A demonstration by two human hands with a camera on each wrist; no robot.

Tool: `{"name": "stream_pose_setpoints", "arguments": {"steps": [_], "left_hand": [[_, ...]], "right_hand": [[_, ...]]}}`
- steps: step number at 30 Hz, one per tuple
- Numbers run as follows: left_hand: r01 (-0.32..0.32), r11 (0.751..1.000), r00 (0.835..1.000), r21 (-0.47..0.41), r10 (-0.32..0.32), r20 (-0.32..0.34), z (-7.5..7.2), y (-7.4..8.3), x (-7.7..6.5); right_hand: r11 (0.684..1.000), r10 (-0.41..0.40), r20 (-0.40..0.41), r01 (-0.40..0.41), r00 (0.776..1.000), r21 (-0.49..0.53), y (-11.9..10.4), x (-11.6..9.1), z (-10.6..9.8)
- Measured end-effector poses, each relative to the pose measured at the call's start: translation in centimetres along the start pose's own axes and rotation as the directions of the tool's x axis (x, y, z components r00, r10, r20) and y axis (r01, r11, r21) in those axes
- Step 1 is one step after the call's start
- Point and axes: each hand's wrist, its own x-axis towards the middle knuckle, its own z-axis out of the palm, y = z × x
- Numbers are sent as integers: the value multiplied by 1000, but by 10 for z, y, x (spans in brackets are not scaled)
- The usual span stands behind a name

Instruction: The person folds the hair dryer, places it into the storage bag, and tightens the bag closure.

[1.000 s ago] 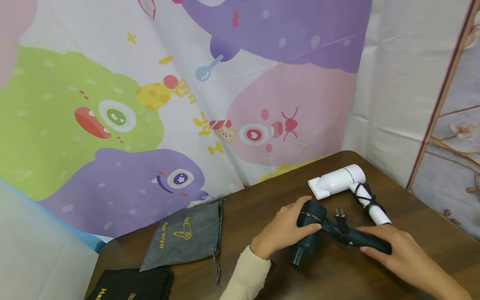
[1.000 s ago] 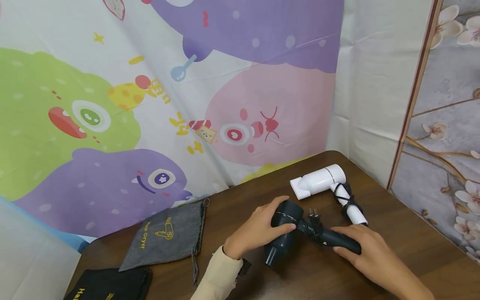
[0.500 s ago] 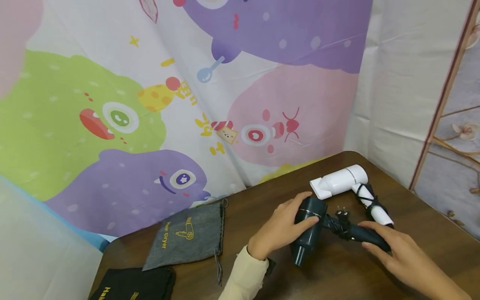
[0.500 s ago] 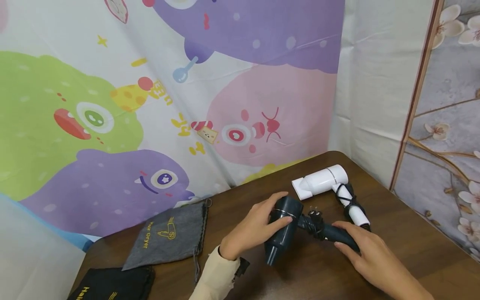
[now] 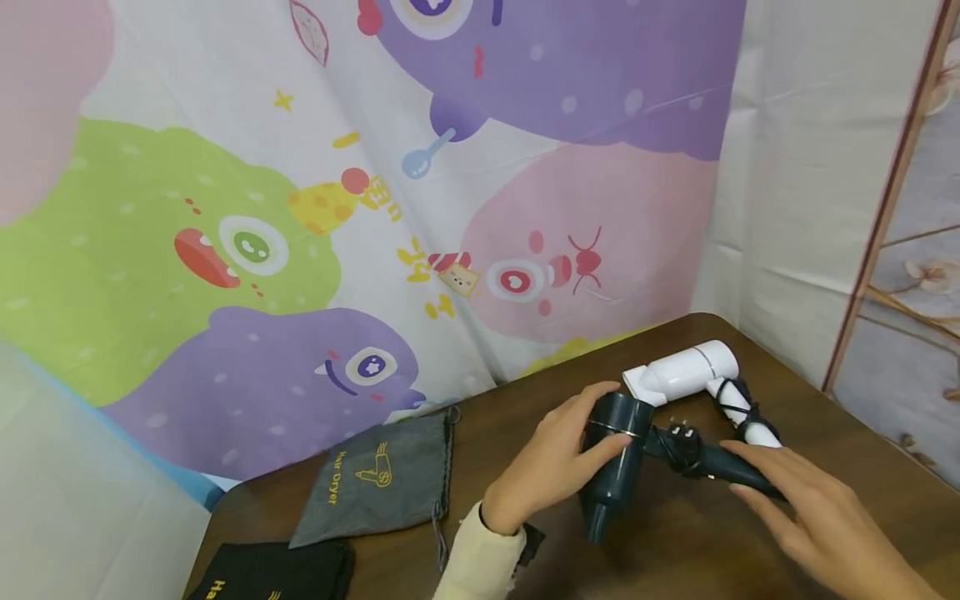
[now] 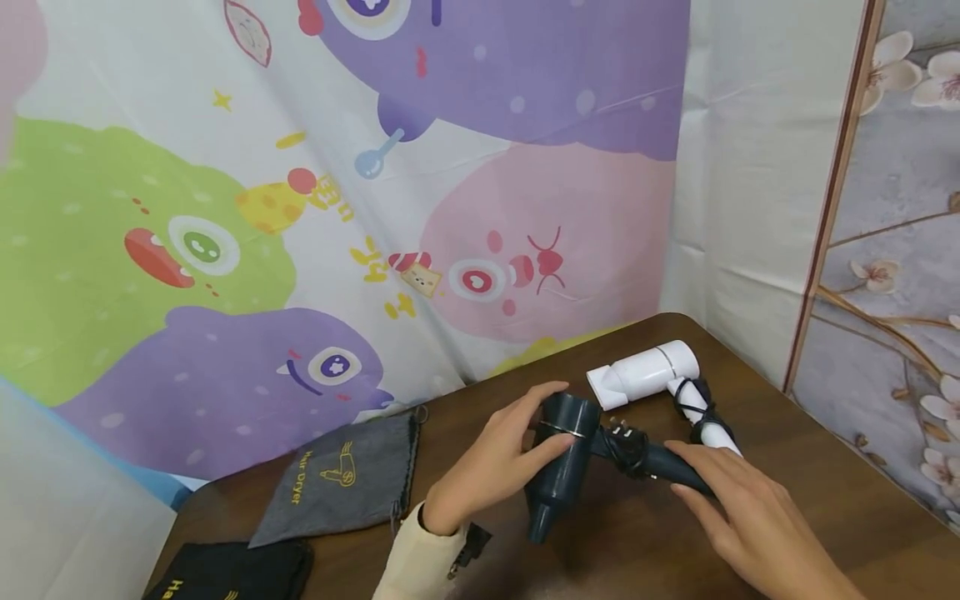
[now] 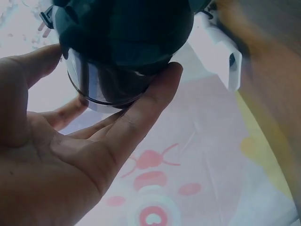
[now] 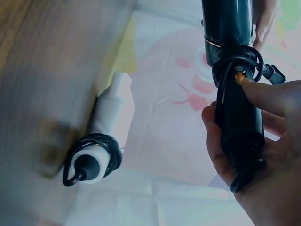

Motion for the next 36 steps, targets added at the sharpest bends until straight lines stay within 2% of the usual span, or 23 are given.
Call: {"name": "stream_pose_setpoints", "arguments": {"steps": [5, 8, 13, 23, 27, 32, 36], "left_hand": [[12, 999, 1000, -36, -11, 22, -12, 2, -14], [43, 986, 998, -162, -33, 61, -17, 0, -26], [74, 941, 993, -330, -41, 107, -24, -3, -46], [111, 940, 992, -323, -88, 87, -33, 1, -75], [83, 945, 996, -316, -71, 48, -32, 1, -86], [70, 935, 997, -349, -79, -12, -31, 2, -98], [69, 925, 994, -373, -94, -48, -33, 4, -103]], "right_hand": [[998, -39, -13, 40, 999, 40, -9, 4, -5], [990, -101, -72, 107, 992, 87, -15, 7, -4], [971, -193, -149, 210, 970, 112, -27, 16, -1], [953, -253, -151, 273, 956, 133, -43, 25, -1], [938, -290, -150, 312, 945, 152, -46, 26, 2], [935, -289, -85, 300, 954, 187, -50, 26, 0], [958, -239, -5, 236, 971, 160, -51, 27, 2]]}}
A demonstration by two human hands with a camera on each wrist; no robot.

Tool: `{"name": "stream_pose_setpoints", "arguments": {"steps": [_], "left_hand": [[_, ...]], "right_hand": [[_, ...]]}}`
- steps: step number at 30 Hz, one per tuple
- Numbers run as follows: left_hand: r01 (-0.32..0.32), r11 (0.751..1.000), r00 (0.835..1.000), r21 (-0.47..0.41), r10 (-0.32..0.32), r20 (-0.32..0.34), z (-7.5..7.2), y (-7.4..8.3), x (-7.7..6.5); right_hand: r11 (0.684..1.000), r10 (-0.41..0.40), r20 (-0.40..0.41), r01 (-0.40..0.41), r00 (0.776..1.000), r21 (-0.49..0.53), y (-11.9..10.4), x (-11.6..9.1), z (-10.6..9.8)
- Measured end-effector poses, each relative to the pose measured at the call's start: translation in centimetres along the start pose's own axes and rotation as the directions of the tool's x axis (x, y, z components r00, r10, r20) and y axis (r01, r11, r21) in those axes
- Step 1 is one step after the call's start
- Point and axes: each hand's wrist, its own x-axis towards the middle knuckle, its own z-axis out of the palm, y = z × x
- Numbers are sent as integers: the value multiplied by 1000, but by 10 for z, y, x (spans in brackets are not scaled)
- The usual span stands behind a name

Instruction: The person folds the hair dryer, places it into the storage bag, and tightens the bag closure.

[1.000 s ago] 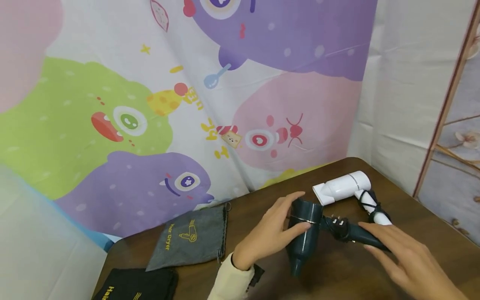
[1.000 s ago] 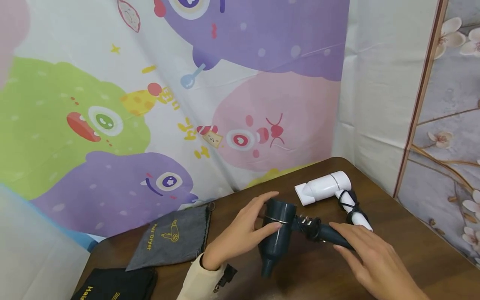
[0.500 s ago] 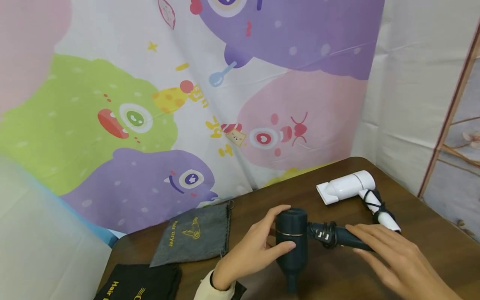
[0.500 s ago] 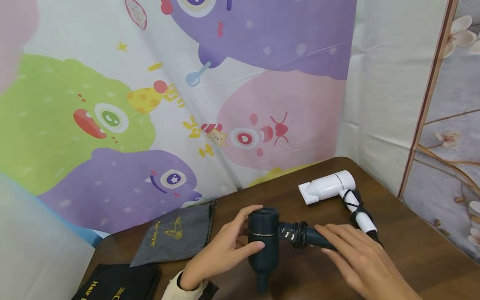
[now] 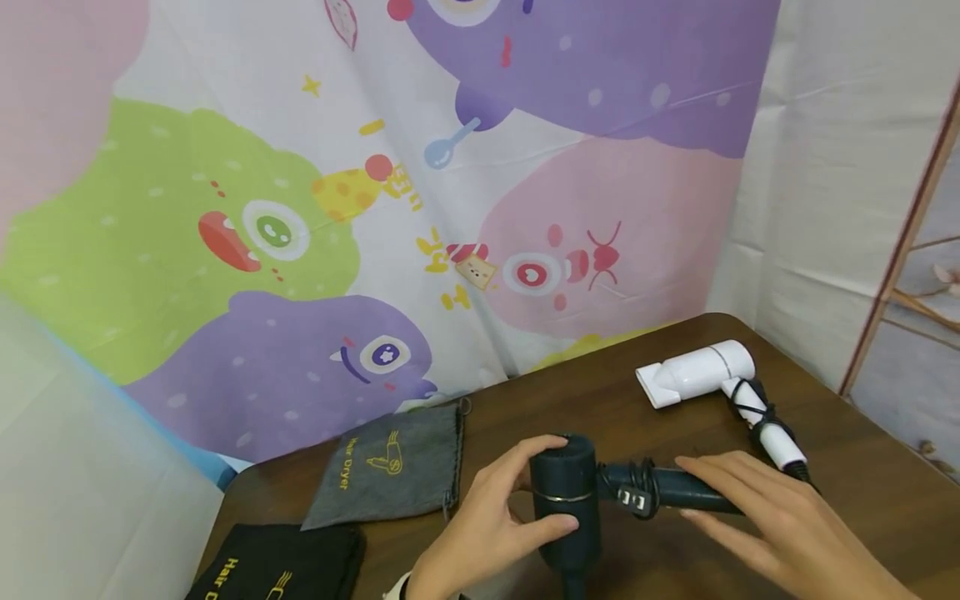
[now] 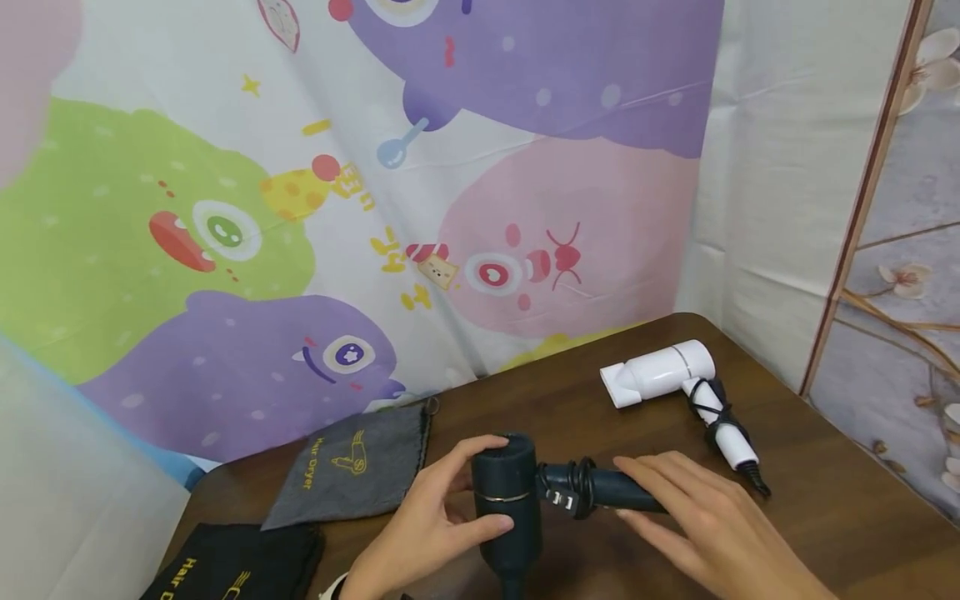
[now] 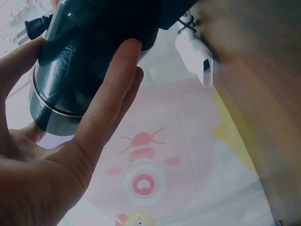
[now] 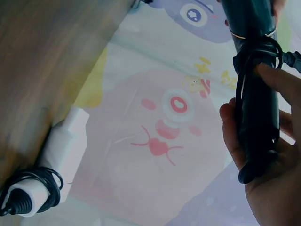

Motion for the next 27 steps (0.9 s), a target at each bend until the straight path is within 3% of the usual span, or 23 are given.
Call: {"name": "stream_pose_setpoints", "arguments": {"steps": [4, 6, 8, 14, 24, 27], "left_hand": [[-13, 1000, 1000, -8, 13, -6, 0, 2, -1], [-15, 1000, 1000, -15, 15, -8, -1, 4, -2], [-15, 1000, 1000, -13, 15, -21, -3, 4, -3], [-26, 1000, 999, 5, 26, -30, -5, 4, -5], [-8, 998, 994, -58, 15, 110, 0, 5, -4], [3, 998, 993, -58, 4, 121, 0, 5, -5]], "right_hand": [[986, 74, 2, -73, 997, -151, -1, 0, 10], [982, 92, -2, -91, 996, -165, -1, 0, 15], [987, 98, 14, -96, 995, -126, 0, 0, 19], [1000, -18, -36, 19, 999, 17, 6, -1, 23], [991, -100, -143, 111, 985, 72, 0, 0, 23], [988, -121, -178, 136, 977, 76, 0, 0, 27]]}}
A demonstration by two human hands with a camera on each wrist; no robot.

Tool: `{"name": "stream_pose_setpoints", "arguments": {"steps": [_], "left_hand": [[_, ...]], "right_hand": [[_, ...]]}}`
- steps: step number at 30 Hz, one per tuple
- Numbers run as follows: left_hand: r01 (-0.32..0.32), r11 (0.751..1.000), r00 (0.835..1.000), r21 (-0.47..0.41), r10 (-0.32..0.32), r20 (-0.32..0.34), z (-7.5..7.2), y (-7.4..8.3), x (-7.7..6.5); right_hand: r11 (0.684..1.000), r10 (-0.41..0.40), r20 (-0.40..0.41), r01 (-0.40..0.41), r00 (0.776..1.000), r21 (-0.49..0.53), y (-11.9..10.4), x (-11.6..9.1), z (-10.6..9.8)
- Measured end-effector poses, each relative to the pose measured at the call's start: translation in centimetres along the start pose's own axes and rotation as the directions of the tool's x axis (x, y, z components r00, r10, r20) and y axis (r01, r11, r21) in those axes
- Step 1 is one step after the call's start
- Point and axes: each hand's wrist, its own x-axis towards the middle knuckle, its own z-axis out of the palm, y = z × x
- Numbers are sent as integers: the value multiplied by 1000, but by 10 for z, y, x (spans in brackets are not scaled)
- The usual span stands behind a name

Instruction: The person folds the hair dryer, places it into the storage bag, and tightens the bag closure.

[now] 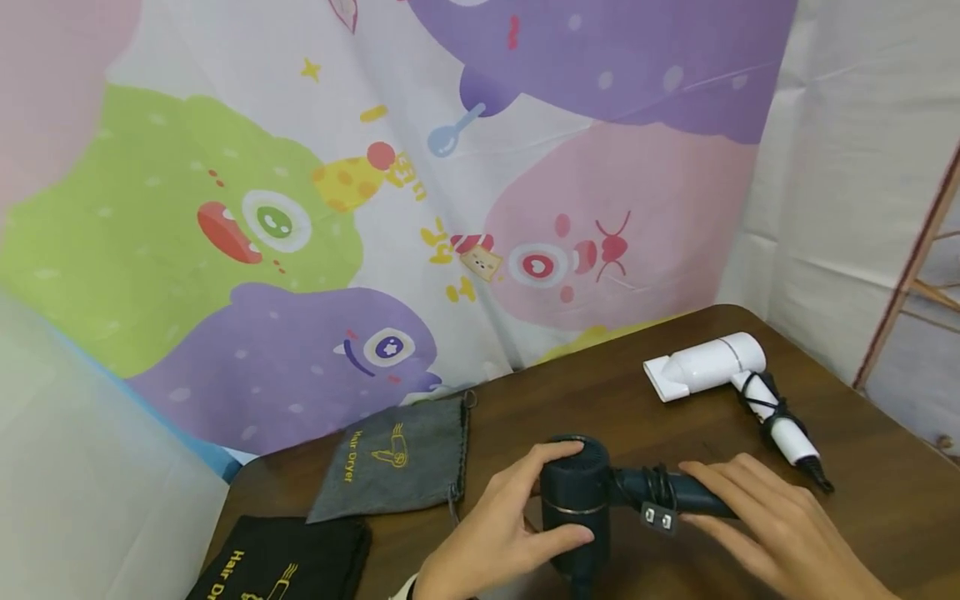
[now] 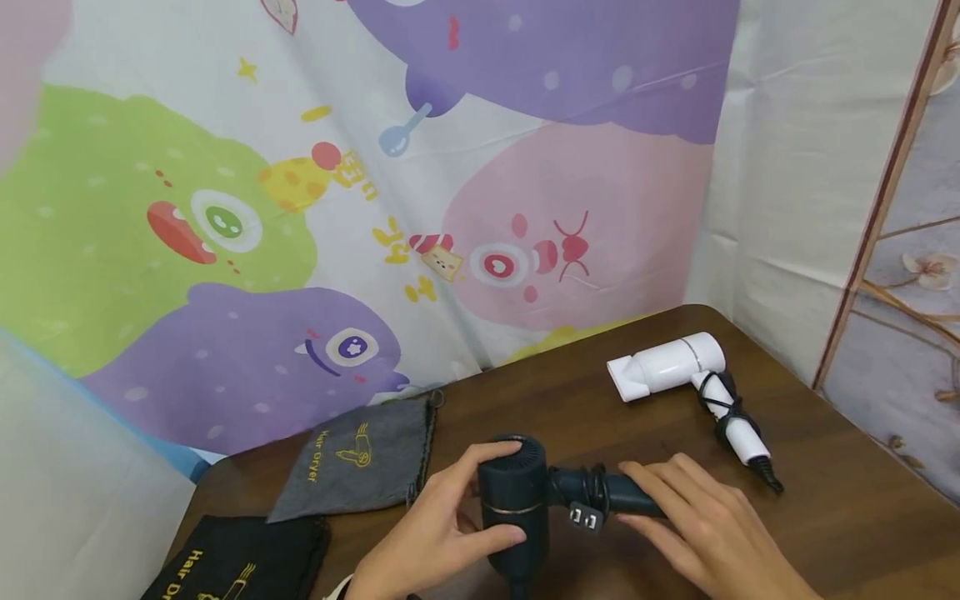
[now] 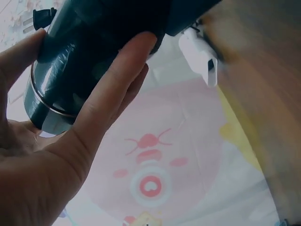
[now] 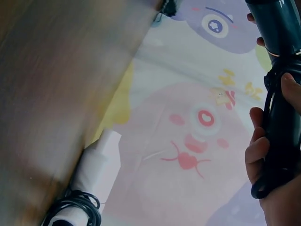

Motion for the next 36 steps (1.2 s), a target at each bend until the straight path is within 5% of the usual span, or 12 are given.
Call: {"name": "stream_pose_setpoints", "arguments": {"steps": [6, 17, 36], "left_hand": [[21, 1000, 1000, 9, -20, -19, -2, 5, -3], [-89, 994, 994, 69, 93, -64, 8, 2, 2], [-89, 994, 985, 70, 98, -141, 11, 9, 1]], "right_hand": [[1000, -26, -40, 26, 999, -6, 1, 0, 8], [998, 37, -69, -40, 997, -39, -3, -9, 8], [997, 47, -145, -55, 988, -50, -7, -4, 10]]}}
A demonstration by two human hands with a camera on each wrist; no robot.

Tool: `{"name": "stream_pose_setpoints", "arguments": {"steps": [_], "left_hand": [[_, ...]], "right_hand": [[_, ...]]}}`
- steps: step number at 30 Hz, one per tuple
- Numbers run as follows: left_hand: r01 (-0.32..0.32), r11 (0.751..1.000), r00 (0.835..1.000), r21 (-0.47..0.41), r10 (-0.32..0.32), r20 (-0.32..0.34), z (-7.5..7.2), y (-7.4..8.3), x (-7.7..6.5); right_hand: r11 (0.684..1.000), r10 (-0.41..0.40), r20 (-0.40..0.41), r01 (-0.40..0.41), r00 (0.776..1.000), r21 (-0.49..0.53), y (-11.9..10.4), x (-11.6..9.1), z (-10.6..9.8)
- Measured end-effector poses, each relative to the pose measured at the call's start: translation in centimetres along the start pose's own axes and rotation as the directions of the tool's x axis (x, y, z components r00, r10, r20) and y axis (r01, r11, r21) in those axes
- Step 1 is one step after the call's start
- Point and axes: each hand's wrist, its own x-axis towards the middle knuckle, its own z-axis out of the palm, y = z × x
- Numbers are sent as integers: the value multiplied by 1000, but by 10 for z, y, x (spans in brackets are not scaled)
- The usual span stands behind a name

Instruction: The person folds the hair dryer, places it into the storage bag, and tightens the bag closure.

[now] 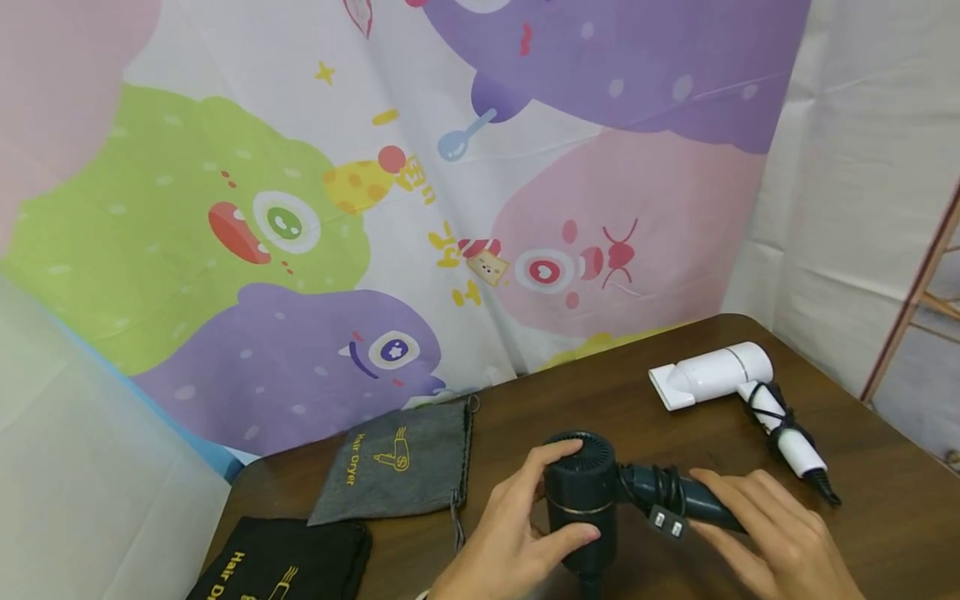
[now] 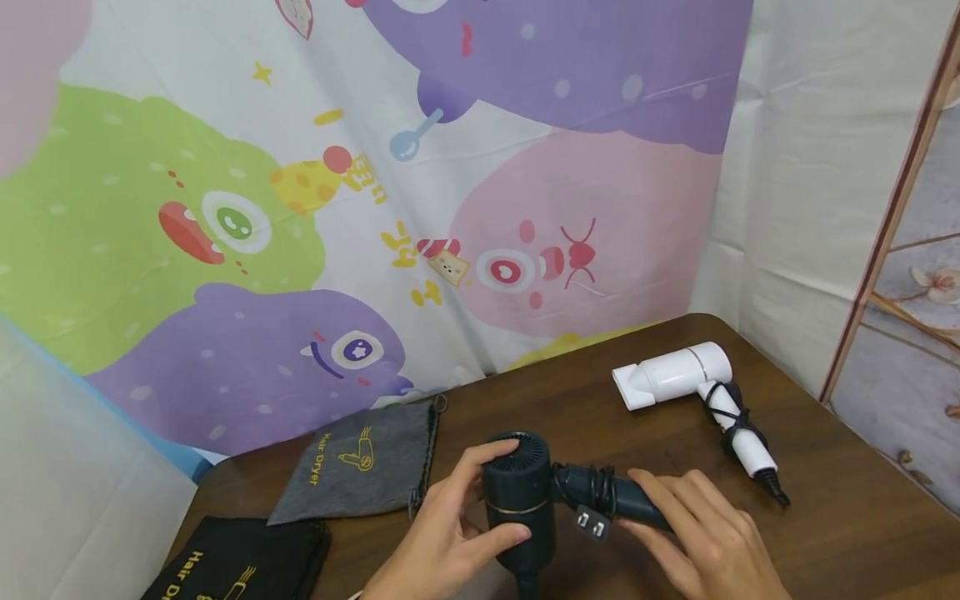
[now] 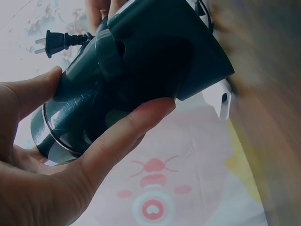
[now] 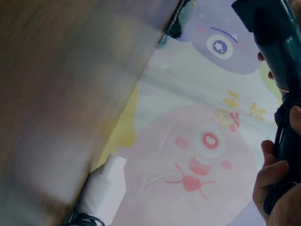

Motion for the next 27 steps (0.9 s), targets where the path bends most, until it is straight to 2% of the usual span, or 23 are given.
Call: {"name": "stream_pose_setpoints", "arguments": {"steps": [10, 13, 19, 27], "left_hand": [[-11, 1000, 1000, -2, 11, -22, 1, 9, -3], [19, 999, 999, -32, -20, -28, 2, 10, -3], [138, 980, 989, -144, -143, -23, 4, 13, -4], [150, 977, 986, -151, -159, -48, 7, 15, -4]], "right_hand": [[1000, -1, -61, 1, 998, -14, -4, 1, 1], [1000, 7, -68, -7, 998, 1, -3, 0, 2], [999, 10, -84, -7, 996, 36, -2, -2, 2], [998, 19, -86, -15, 996, 55, -1, -4, 1]]}}
